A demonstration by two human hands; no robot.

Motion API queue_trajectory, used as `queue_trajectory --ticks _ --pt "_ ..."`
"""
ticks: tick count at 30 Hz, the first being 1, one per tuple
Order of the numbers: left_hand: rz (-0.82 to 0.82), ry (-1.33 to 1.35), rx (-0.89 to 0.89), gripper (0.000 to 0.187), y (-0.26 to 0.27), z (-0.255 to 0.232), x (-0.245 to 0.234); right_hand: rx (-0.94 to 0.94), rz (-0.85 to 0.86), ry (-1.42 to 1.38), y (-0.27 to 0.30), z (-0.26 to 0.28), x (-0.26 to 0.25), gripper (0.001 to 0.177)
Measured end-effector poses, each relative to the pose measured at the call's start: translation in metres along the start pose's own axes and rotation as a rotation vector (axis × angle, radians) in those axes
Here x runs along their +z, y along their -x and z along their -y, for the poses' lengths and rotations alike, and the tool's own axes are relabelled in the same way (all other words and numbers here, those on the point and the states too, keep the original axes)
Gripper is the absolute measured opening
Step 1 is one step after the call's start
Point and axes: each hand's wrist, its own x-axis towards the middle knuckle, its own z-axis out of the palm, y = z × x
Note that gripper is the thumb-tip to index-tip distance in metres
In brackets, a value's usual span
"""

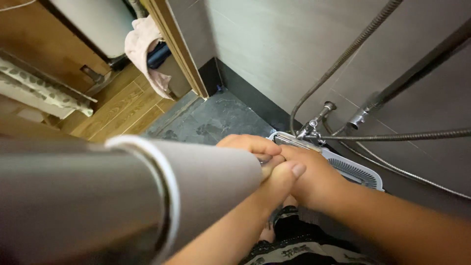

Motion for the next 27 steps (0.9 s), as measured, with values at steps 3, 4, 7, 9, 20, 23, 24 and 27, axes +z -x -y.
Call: queue_trajectory --ticks 3,4,7,9,20,23,24,27 --pt "0.164 0.036 -0.073 0.031 -0.010 -0.013 0.002 0.061 0.166 -0.732 -0.001 0.015 0.000 0.042" --pt "0.168 0.035 -0.072 0.031 -0.013 -0.016 0.002 0.061 0.162 -0.733 0.000 0.017 0.002 0.042" --pt "0.173 -0.205 -0.145 0.027 -0.020 -0.025 0.004 0.195 0.010 -0.876 0.004 0.025 0.002 0.043" --pt "0.236 -0.267 -0.112 0.037 -0.021 -0.022 0.003 0.067 0.127 -0.892 0.010 0.041 0.003 0.042" --pt "-0.041 -0.002 0.462 0.027 -0.033 0.073 0.001 -0.073 -0.123 -0.002 0.029 0.005 -0.001 0.047" --pt "-0.021 0.076 0.226 0.030 -0.043 0.085 0.002 -0.100 -0.113 0.058 0.022 -0.001 -0.010 0.046" --pt "-0.044 0.171 0.144 0.029 -0.046 0.088 0.004 -0.094 -0.112 0.129 0.019 -0.002 -0.012 0.045" --pt "-0.020 0.095 0.089 0.029 -0.047 0.073 0.001 -0.528 -0.252 0.394 0.011 -0.028 -0.016 0.045"
